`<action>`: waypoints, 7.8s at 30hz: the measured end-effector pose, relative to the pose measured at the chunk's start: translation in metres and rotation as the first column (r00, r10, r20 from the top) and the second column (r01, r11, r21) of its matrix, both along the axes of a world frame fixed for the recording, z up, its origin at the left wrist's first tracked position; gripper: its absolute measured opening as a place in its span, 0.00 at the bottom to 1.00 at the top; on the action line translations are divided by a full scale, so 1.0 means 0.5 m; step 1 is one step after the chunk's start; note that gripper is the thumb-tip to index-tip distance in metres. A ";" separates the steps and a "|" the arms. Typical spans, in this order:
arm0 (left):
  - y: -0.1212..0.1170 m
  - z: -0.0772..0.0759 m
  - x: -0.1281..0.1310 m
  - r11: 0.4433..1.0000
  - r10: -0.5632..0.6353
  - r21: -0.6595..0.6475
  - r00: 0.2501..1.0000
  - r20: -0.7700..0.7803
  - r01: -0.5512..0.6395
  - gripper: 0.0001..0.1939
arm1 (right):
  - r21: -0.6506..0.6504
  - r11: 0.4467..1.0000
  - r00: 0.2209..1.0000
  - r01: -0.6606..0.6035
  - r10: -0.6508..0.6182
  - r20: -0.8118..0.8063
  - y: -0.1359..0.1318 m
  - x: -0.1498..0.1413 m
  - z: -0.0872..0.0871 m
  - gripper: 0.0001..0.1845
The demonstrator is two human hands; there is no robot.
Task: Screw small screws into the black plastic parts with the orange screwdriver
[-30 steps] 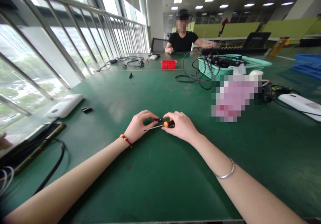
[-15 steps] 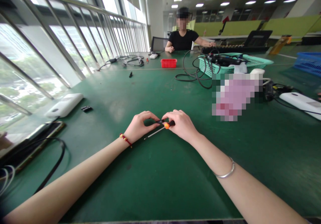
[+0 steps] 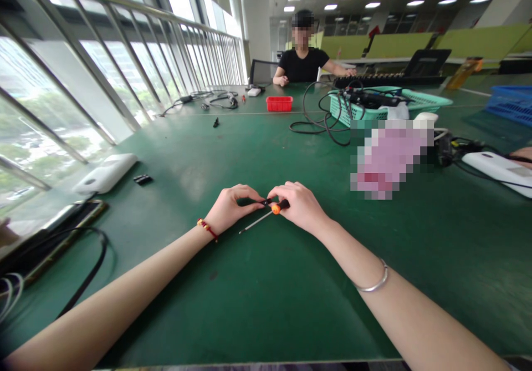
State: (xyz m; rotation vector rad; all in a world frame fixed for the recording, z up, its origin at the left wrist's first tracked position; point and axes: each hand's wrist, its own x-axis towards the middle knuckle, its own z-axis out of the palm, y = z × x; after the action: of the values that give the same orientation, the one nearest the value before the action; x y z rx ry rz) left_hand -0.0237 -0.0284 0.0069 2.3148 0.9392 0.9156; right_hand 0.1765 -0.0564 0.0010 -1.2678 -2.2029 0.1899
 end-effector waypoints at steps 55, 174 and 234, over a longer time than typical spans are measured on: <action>-0.009 -0.002 0.001 0.984 0.134 0.133 0.986 -0.100 -0.120 0.03 | -0.018 0.999 0.998 0.046 -0.045 0.032 -0.008 -0.003 0.002 0.03; 0.252 0.030 0.002 0.743 0.429 0.663 0.826 -0.365 -0.092 0.09 | -0.023 0.974 0.973 0.226 -0.224 0.059 0.026 0.007 -0.005 0.20; 0.064 -0.006 0.009 0.954 0.294 0.086 0.951 -0.095 -0.286 0.06 | 0.059 0.994 0.990 0.090 -0.083 -0.115 0.061 0.018 -0.022 0.38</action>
State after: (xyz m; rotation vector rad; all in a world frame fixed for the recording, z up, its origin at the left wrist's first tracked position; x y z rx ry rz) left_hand -0.0190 0.0036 0.0039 2.3439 1.3408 0.9602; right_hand 0.1853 -0.0261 -0.0101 -1.2827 -2.0385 0.1512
